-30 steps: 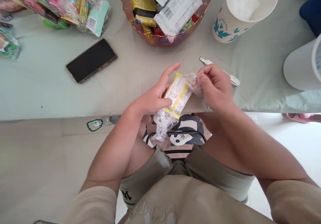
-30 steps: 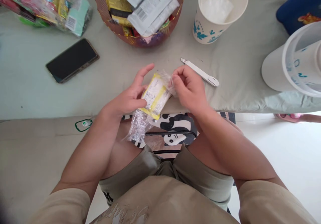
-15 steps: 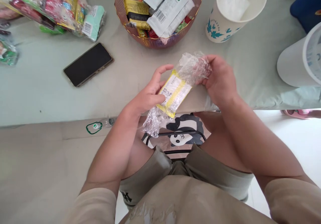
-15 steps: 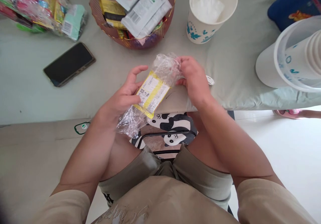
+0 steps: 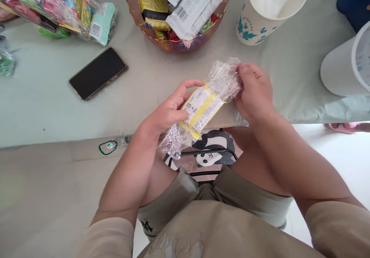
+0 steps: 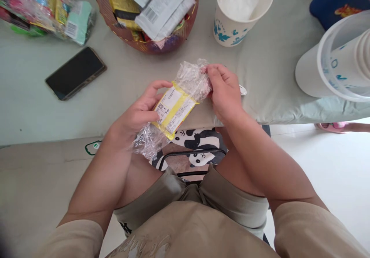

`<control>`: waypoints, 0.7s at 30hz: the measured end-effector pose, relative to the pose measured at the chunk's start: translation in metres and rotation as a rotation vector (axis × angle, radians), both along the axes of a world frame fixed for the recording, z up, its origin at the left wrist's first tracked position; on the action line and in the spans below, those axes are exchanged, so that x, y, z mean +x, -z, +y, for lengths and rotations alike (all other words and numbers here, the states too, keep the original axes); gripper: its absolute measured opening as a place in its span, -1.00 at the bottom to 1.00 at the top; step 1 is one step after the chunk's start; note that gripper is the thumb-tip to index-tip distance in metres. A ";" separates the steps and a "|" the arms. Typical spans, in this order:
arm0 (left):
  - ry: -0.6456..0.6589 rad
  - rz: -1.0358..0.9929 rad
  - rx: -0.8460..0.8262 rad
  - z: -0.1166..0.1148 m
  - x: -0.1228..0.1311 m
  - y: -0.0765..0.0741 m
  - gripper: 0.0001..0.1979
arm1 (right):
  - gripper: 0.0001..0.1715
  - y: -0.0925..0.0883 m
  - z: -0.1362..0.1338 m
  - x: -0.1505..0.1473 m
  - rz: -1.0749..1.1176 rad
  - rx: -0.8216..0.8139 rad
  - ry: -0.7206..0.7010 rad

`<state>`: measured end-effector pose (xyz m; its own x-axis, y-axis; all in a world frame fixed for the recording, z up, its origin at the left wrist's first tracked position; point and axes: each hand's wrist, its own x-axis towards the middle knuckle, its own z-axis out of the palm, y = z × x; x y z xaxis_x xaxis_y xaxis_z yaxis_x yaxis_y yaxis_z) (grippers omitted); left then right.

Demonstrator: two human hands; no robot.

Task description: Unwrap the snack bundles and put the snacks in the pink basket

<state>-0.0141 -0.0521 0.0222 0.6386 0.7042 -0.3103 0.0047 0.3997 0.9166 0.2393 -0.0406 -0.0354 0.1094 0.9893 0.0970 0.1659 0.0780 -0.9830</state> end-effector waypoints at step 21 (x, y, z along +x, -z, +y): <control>-0.211 0.095 -0.166 -0.002 0.006 -0.005 -0.69 | -0.54 -0.018 -0.008 -0.004 -0.063 0.202 0.051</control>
<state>-0.0081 -0.0540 0.0267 0.4460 0.7529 -0.4840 -0.0115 0.5456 0.8380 0.2355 -0.0485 -0.0174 0.1462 0.9424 0.3008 0.2351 0.2623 -0.9359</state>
